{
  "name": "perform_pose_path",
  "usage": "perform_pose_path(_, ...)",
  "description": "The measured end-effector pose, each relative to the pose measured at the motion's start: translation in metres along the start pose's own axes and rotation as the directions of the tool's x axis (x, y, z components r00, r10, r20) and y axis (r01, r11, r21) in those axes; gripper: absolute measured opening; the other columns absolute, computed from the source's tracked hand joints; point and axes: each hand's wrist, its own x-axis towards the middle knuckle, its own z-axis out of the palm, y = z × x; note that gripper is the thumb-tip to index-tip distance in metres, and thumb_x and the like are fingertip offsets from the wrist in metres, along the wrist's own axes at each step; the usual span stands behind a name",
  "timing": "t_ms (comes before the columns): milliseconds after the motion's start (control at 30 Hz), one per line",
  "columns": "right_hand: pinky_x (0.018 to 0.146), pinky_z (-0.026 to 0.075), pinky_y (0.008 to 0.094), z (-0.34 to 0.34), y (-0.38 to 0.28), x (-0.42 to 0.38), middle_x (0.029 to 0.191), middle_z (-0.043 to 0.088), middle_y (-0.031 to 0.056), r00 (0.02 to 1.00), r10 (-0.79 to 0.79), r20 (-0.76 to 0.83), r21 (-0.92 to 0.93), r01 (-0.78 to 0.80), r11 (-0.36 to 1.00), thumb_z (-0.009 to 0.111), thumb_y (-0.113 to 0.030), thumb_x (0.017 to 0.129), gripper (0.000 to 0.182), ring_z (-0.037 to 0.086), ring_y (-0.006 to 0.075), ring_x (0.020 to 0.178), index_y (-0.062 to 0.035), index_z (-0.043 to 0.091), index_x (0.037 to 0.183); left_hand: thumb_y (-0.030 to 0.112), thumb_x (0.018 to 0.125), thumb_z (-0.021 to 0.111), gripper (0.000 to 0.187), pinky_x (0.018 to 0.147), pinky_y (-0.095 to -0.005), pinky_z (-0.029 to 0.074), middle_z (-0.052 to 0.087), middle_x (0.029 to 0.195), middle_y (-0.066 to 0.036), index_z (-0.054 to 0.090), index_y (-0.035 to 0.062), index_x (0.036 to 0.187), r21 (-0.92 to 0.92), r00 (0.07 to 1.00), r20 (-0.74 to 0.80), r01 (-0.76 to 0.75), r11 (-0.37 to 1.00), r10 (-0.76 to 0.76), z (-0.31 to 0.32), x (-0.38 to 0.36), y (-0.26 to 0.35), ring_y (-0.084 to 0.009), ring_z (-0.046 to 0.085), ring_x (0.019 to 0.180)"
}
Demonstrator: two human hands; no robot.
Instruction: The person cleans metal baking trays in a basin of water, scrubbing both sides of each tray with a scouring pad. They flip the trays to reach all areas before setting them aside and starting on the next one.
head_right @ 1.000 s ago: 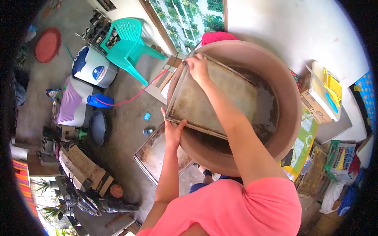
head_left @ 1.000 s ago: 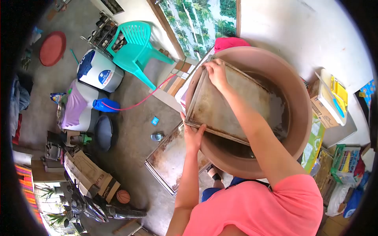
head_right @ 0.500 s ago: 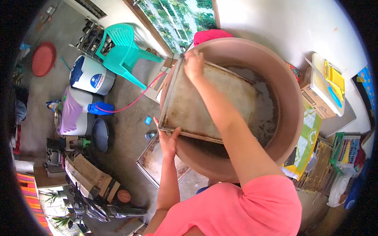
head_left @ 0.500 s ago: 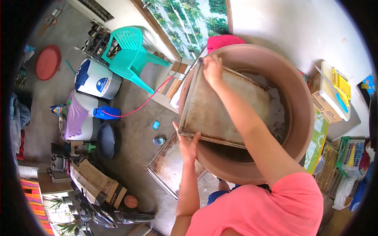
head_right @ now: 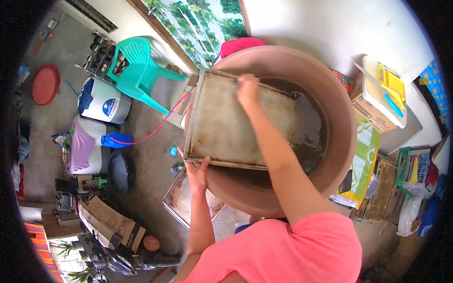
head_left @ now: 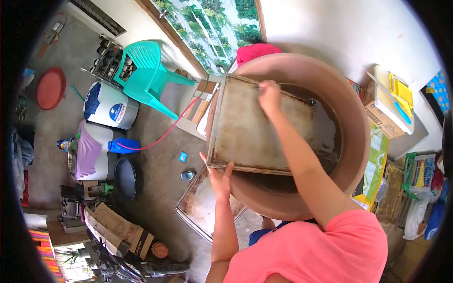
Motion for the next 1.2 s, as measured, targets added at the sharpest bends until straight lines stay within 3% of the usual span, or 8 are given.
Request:
perform_pose_path(200, 0.078, 0.045, 0.0445, 0.048, -0.079, 0.025, 0.084, 0.062, 0.0143, 0.988, -0.121, 0.091, 0.376, 0.078, 0.923, 0.06, 0.001, 0.075, 0.009, 0.058, 0.0348, 0.085, -0.0062, 0.064, 0.078, -0.001, 0.077, 0.068, 0.104, 0.108, -0.0315, 0.028, 0.039, 0.141, -0.016, -0.006, 0.0093, 0.15, -0.029, 0.999, -0.044, -0.031, 0.999, 0.03, 0.001, 0.0, -0.01, -0.022, 0.04, 0.126)
perform_pose_path(267, 0.078, 0.045, 0.0441, 0.025, -0.023, 0.009, 0.083, 0.062, 0.0155, 0.985, -0.17, -0.038, 0.15, 0.174, 0.973, 0.06, -0.002, 0.077, 0.006, 0.058, 0.0346, 0.083, -0.0048, 0.065, 0.079, -0.001, 0.077, 0.068, 0.104, 0.108, -0.0319, 0.027, 0.038, 0.142, -0.016, -0.005, 0.0091, 0.15, 0.018, 0.999, -0.039, -0.029, 0.999, 0.03, 0.0, 0.0, -0.009, -0.0222, 0.039, 0.126)
perform_pose_path(500, 0.073, 0.048, 0.0455, -0.099, 0.132, -0.044, 0.087, 0.062, 0.0195, 0.952, 0.291, -0.098, -0.253, -0.307, 0.918, 0.058, -0.005, 0.081, 0.007, 0.06, 0.0392, 0.083, -0.0028, 0.065, 0.083, -0.005, 0.078, 0.065, 0.102, 0.109, -0.0323, 0.024, 0.035, 0.144, -0.011, -0.004, 0.011, 0.151, 0.028, 0.998, -0.015, -0.054, 0.998, 0.055, 0.0, 0.0, -0.007, -0.0206, 0.036, 0.128)
perform_pose_path(567, 0.075, 0.048, 0.0444, -0.076, 0.124, -0.041, 0.088, 0.062, 0.0201, 0.923, 0.365, -0.124, -0.211, -0.384, 0.899, 0.057, -0.004, 0.08, 0.008, 0.06, 0.0388, 0.084, -0.0024, 0.065, 0.082, -0.003, 0.077, 0.066, 0.103, 0.109, -0.0321, 0.025, 0.037, 0.143, -0.014, -0.004, 0.0098, 0.151, 0.008, 0.998, -0.016, -0.059, 0.998, 0.059, 0.0, 0.0, -0.006, -0.0213, 0.038, 0.127)
perform_pose_path(800, 0.082, 0.046, 0.045, 0.025, -0.088, 0.003, 0.089, 0.062, 0.019, 0.999, -0.05, -0.002, 0.28, 0.048, 0.959, 0.054, 0.005, 0.071, 0.016, 0.059, 0.0359, 0.092, -0.0026, 0.066, 0.079, -0.001, 0.076, 0.068, 0.105, 0.109, -0.0316, 0.026, 0.037, 0.143, -0.016, -0.005, 0.009, 0.15, -0.013, 0.999, -0.019, -0.05, 0.999, 0.05, 0.001, 0.001, -0.01, -0.022, 0.038, 0.127)
perform_pose_path(1000, 0.076, 0.049, 0.0446, -0.048, 0.089, -0.025, 0.089, 0.063, 0.0178, 0.996, 0.086, 0.026, -0.012, -0.086, 0.996, 0.056, 0.001, 0.072, 0.014, 0.06, 0.0361, 0.088, -0.0032, 0.067, 0.08, 0.0, 0.076, 0.068, 0.104, 0.109, -0.0323, 0.024, 0.035, 0.145, -0.016, -0.005, 0.0089, 0.15, 0.009, 0.998, -0.024, -0.06, 0.998, 0.06, -0.002, 0.0, -0.012, -0.0223, 0.037, 0.129)
perform_pose_path(1067, 0.079, 0.049, 0.0456, -0.101, 0.139, -0.038, 0.09, 0.063, 0.0186, 0.931, 0.361, 0.048, -0.201, -0.345, 0.917, 0.056, -0.001, 0.076, 0.014, 0.06, 0.0375, 0.09, -0.0029, 0.066, 0.085, 0.0, 0.076, 0.068, 0.104, 0.109, -0.0324, 0.024, 0.035, 0.144, -0.015, -0.005, 0.0087, 0.15, 0.011, 0.997, -0.024, -0.076, 0.997, 0.076, 0.001, 0.0, -0.012, -0.0224, 0.037, 0.129)
perform_pose_path(1200, 0.079, 0.049, 0.046, -0.097, 0.137, -0.043, 0.093, 0.063, 0.0202, 0.862, 0.505, -0.036, -0.255, -0.497, 0.829, 0.054, -0.003, 0.079, 0.015, 0.061, 0.0375, 0.091, -0.0012, 0.066, 0.088, 0.001, 0.076, 0.068, 0.104, 0.109, -0.0322, 0.024, 0.037, 0.143, -0.015, -0.004, 0.0084, 0.15, 0.021, 0.995, -0.007, -0.095, 0.995, 0.096, -0.002, 0.0, -0.012, -0.0224, 0.037, 0.128)
